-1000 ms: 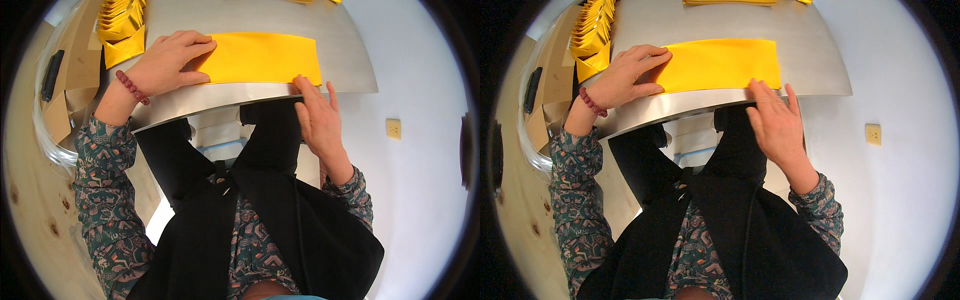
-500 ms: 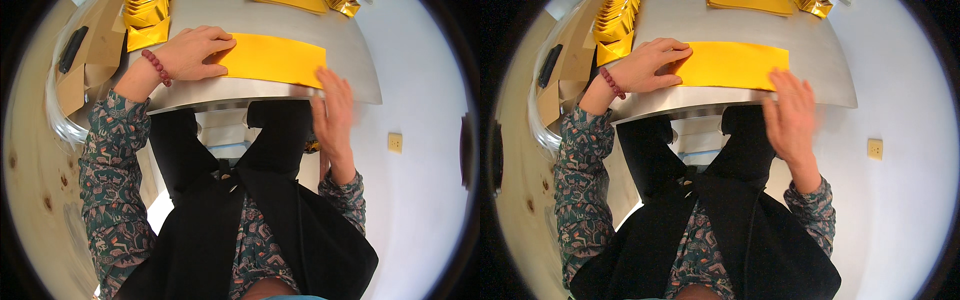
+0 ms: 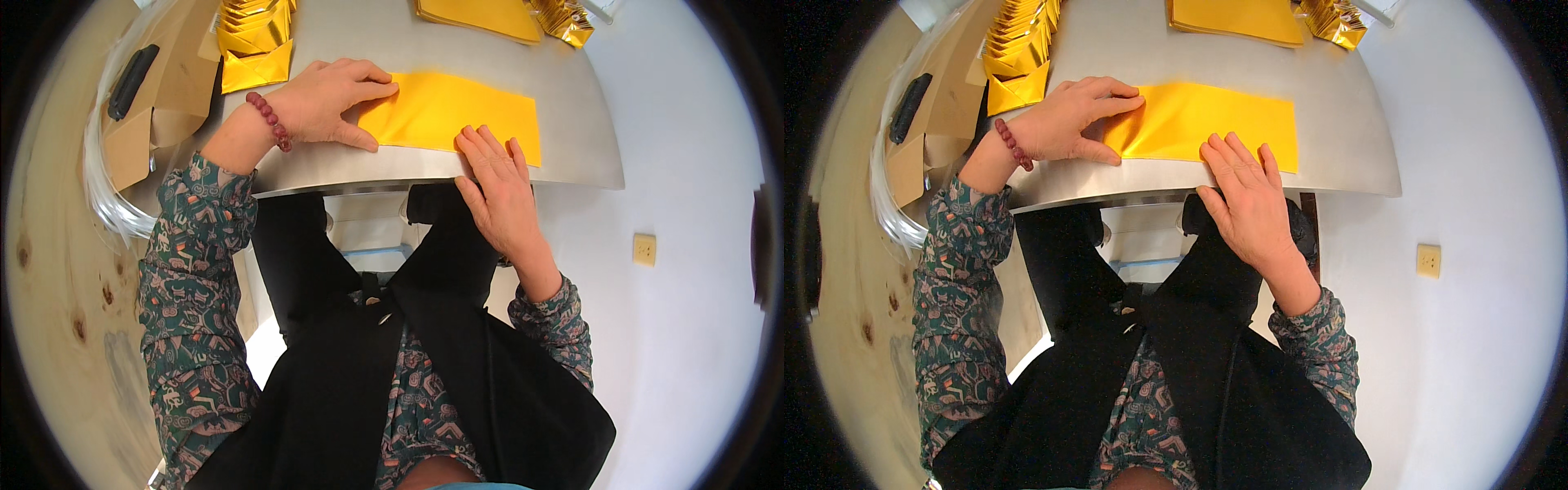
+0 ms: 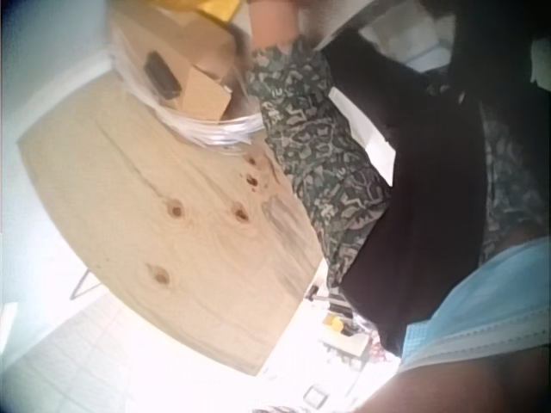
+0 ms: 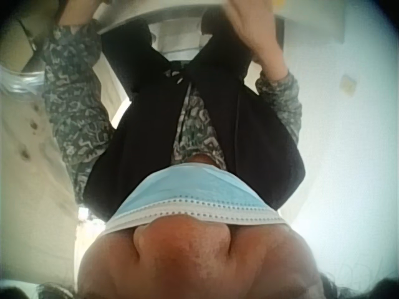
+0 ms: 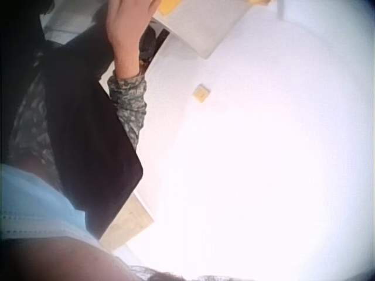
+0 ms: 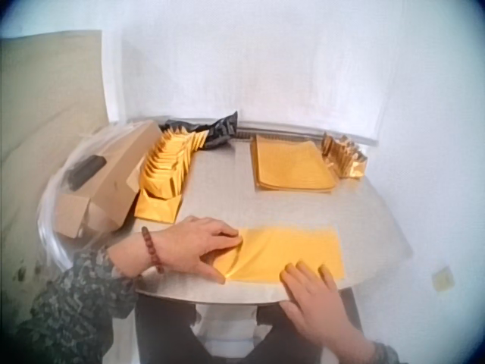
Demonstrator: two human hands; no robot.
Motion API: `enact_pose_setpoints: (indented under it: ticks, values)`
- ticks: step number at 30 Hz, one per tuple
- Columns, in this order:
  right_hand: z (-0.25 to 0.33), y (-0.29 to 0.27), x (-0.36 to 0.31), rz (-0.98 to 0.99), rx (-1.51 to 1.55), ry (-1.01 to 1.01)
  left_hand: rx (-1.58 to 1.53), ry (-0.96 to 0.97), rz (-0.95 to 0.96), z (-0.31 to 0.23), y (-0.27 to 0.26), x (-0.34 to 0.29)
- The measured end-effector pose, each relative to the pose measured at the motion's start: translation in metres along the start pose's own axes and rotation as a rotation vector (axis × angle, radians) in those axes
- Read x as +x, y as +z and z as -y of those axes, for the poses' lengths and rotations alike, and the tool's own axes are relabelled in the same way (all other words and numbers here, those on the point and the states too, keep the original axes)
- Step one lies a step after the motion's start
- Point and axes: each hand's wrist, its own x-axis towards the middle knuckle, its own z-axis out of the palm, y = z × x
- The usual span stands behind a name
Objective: The person folds a sheet of gold-colored paper by hand on a metal table. They fold the paper in half, then fold the sides inward, and finally fold the bottom corners to create a triangular shape. The finished piece is held up briefly.
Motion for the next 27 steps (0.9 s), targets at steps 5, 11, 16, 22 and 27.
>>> enact_pose_setpoints:
  ticks: [5, 11, 16, 22, 27]
  values:
    - [0.011, -0.008, 0.013, -0.101, 0.033, 0.000, 0.021, 0.014, -0.012, -0.001, -0.001, 0.000]
    - [0.040, 0.026, 0.059, -0.056, 0.103, -0.226, 0.024, -0.037, 0.025, 0.006, 0.003, 0.006]
    - [0.044, 0.043, 0.063, -0.044, 0.021, -0.249, 0.072, -0.077, -0.007, 0.001, 0.009, 0.006]
    - [0.038, 0.038, 0.061, -0.020, 0.001, -0.313, 0.100, -0.069, -0.012, -0.001, 0.007, 0.007]
    - [0.038, 0.036, 0.063, -0.004, -0.012, -0.349, 0.109, -0.075, -0.008, -0.001, 0.008, 0.008]
